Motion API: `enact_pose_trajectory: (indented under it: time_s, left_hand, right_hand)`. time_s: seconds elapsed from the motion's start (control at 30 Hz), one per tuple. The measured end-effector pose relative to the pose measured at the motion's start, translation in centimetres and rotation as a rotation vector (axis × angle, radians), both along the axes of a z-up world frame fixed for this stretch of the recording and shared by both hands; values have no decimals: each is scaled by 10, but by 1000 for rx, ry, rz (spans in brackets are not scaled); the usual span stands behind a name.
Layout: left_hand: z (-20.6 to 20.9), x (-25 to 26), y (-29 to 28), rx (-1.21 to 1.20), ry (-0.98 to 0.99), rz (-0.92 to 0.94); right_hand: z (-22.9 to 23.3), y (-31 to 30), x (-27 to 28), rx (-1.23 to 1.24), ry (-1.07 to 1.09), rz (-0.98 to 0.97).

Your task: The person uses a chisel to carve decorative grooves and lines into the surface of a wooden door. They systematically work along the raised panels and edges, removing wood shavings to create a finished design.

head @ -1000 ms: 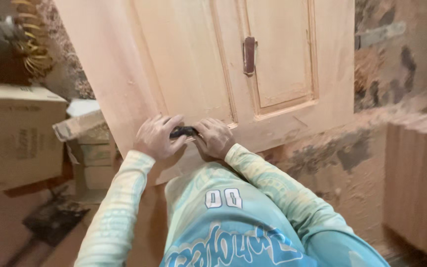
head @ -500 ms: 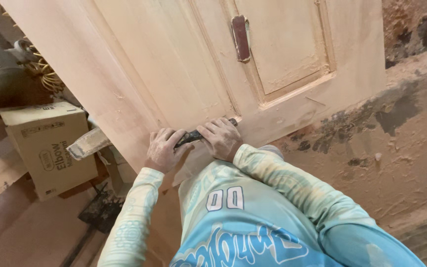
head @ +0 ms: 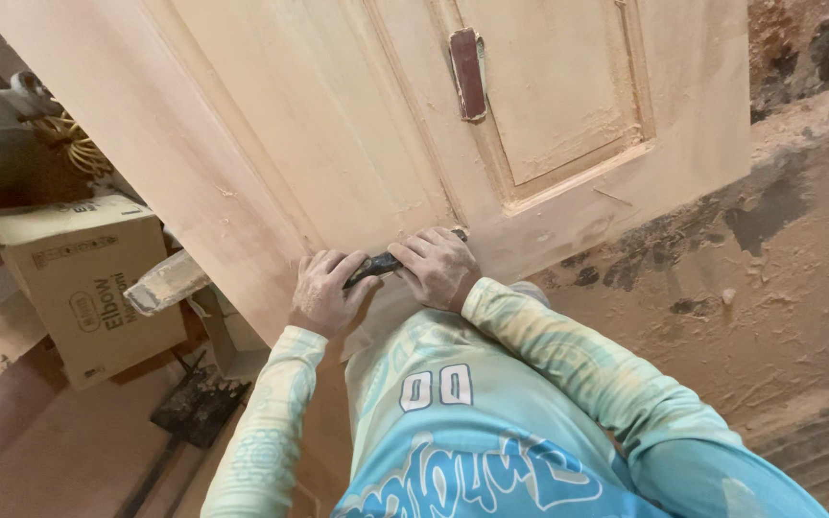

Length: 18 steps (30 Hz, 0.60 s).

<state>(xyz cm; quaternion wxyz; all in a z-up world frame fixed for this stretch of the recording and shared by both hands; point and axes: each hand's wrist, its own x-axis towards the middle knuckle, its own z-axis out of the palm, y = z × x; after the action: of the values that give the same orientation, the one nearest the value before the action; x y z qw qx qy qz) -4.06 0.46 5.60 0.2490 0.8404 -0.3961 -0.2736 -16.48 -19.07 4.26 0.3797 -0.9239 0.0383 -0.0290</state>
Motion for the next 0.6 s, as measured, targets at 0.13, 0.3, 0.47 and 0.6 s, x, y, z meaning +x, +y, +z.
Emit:
enact_pose_trajectory:
  time_s: [0.13, 0.3, 0.47, 0.6]
  left_hand:
    - [3, 1, 1, 4, 18, -33]
    - [0, 2, -3, -12, -26, 23]
    - [6, -8, -2, -89, -89, 46]
    - [17, -23, 4, -82, -56, 112]
  right_hand:
    - [-3, -5, 9, 8, 11, 45]
    - [-4, -12, 16, 20, -14, 121]
    - [-1, -15, 15, -19, -67, 92]
    - [4, -8, 5, 20, -92, 65]
